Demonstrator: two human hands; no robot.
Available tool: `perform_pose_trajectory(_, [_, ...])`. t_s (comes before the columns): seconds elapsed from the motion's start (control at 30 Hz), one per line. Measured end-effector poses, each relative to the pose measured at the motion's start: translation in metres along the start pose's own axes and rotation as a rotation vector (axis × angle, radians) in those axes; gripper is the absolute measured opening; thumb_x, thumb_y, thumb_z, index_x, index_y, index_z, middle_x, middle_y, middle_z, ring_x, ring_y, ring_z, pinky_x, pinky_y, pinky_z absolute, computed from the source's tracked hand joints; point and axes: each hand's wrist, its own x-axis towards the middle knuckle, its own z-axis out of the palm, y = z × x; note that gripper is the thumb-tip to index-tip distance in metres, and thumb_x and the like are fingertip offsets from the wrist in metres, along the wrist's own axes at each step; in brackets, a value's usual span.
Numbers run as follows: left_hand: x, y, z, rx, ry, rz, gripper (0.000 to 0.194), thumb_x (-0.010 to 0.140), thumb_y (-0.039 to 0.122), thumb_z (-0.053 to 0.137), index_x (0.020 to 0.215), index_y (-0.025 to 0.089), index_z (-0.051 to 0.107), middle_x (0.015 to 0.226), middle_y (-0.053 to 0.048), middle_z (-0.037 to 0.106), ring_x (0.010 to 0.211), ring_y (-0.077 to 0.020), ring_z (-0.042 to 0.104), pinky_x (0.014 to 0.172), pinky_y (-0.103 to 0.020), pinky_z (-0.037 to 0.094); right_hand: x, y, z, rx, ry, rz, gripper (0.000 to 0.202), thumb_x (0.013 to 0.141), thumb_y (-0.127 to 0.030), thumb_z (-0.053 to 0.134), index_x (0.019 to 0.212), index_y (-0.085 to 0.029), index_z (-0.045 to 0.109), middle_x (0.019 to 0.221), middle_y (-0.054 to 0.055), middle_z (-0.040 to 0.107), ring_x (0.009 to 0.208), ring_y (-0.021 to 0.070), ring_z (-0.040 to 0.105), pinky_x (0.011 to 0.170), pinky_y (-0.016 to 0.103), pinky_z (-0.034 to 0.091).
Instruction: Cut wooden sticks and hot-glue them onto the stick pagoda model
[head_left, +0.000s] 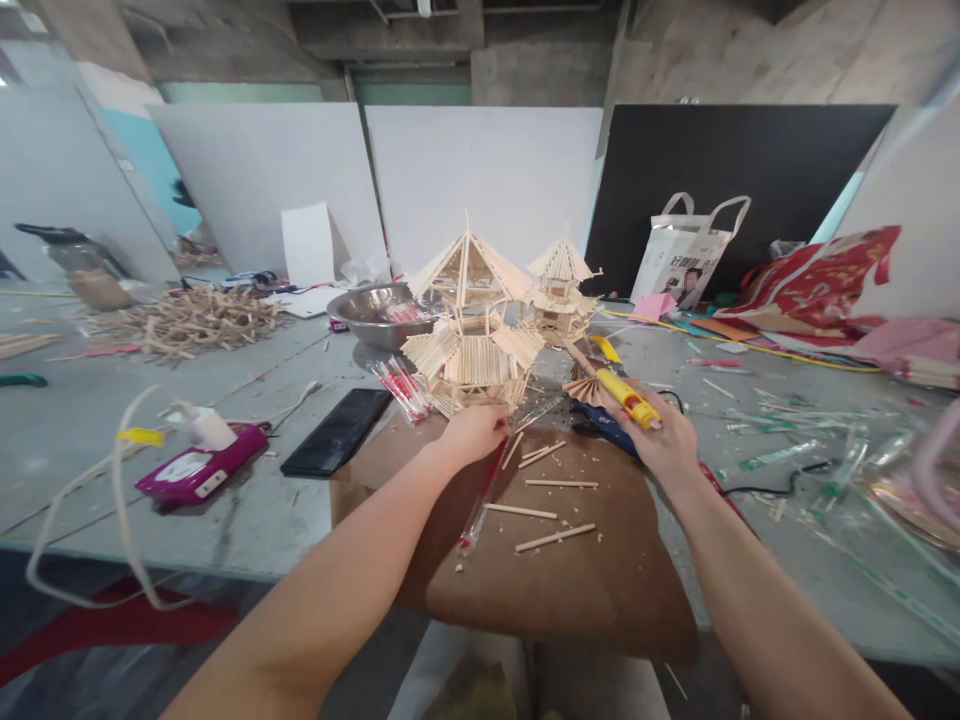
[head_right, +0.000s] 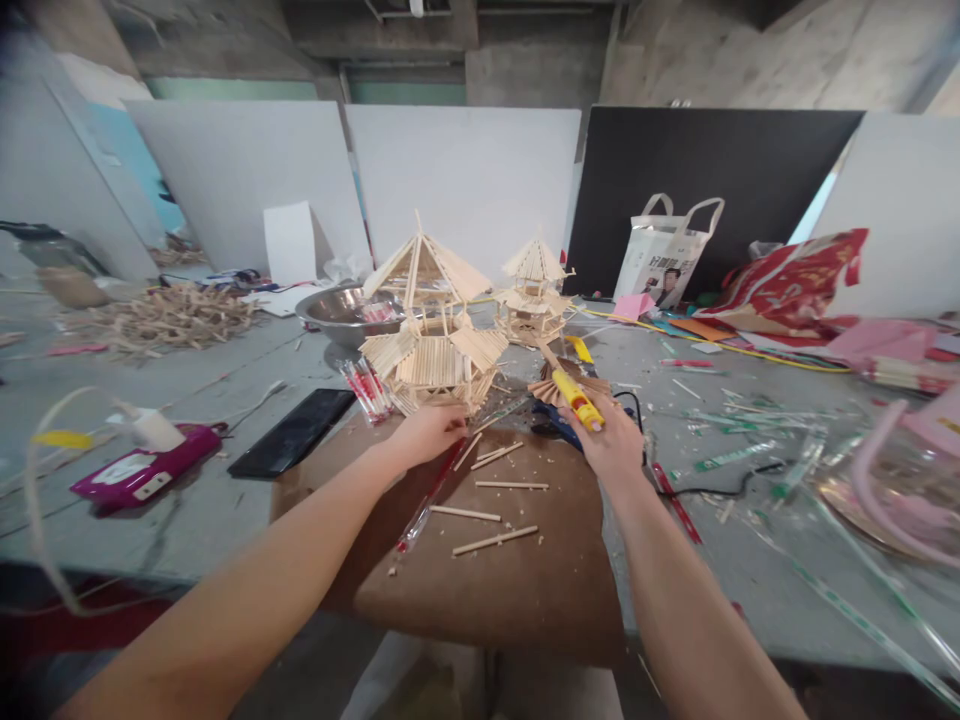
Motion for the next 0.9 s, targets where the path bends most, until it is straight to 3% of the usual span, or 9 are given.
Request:
perform_pose_trajectory(0.1, [-0.004,0.009,0.003,0.029,0.008,-0.03,0.021,0.076,0.03,0.041,0.083,0.019,0.058,0.087,-0.005,0.061,0.083,-0.0158,0.055,0.073,-0.026,0.04,0.005,0.009,0.0,-0.17,0.019,0.065,0.041,0.073,-0.053,0.038,0.09,-0.021,0.057,0.085,0.007,0.06,0.072,0.02,0.055,0.055,0.026,0.034])
perform_pose_trajectory(0.27, [-0.002,0.024,0.01,0.128,-0.005,-0.093,0.027,0.078,0.035,0.038,0.091,0.017,0.055,0.094,-0.009,0.058,0.088,-0.0197,0.055,0.073,-0.03,0.042,0.01,0.014,0.008,-0.328,-0.187,0.152,0.048,0.069,-0.06,0.038,0.092,-0.025,0.06,0.082,0.01,0.061,0.068,0.0233,0.057,0.051,0.029,0.033])
perform_pose_trajectory(0.37, [0.001,0.028,0.014,0.147,-0.012,-0.119,0.027,0.079,0.033,0.038,0.093,0.016,0.054,0.095,-0.011,0.058,0.09,-0.0211,0.054,0.074,-0.031,0.042,0.011,0.015,0.013,-0.335,-0.256,0.14,0.052,0.068,-0.062,0.037,0.093,-0.023,0.061,0.076,0.011,0.063,0.068,0.0245,0.058,0.052,0.03,0.035])
perform_pose_trajectory(0.6, [0.002,0.032,0.014,0.151,-0.004,-0.115,0.025,0.08,0.028,0.034,0.09,0.014,0.053,0.089,-0.011,0.06,0.084,-0.0222,0.057,0.069,-0.032,0.043,0.012,0.018,0.015,-0.29,-0.28,0.122,0.05,0.069,-0.059,0.037,0.093,-0.021,0.06,0.079,0.011,0.064,0.071,0.026,0.058,0.056,0.032,0.037])
perform_pose_trajectory(0.73, [-0.001,0.028,0.006,0.132,0.074,-0.074,0.026,0.082,0.027,0.029,0.094,0.017,0.05,0.084,-0.009,0.061,0.081,-0.0217,0.057,0.067,-0.033,0.042,0.009,0.013,0.009,-0.151,-0.126,0.09,0.043,0.071,-0.053,0.039,0.087,-0.018,0.06,0.081,0.011,0.063,0.074,0.026,0.057,0.061,0.033,0.038])
perform_pose_trajectory(0.83, [-0.004,0.026,0.001,0.11,0.152,-0.03,0.026,0.083,0.026,0.026,0.095,0.018,0.049,0.082,-0.007,0.061,0.08,-0.0201,0.057,0.068,-0.031,0.041,0.005,0.007,0.006,0.123,0.063,0.001,0.035,0.07,-0.047,0.044,0.086,-0.018,0.056,0.081,0.009,0.062,0.075,0.0223,0.056,0.065,0.032,0.039])
perform_pose_trajectory(0.9, [-0.006,0.027,0.0,0.102,0.183,-0.002,0.026,0.084,0.025,0.025,0.093,0.018,0.049,0.082,-0.007,0.06,0.08,-0.0188,0.057,0.068,-0.029,0.041,0.003,0.004,0.006,0.285,0.118,-0.033,0.031,0.068,-0.043,0.048,0.086,-0.019,0.054,0.081,0.006,0.062,0.072,0.0197,0.056,0.065,0.03,0.04])
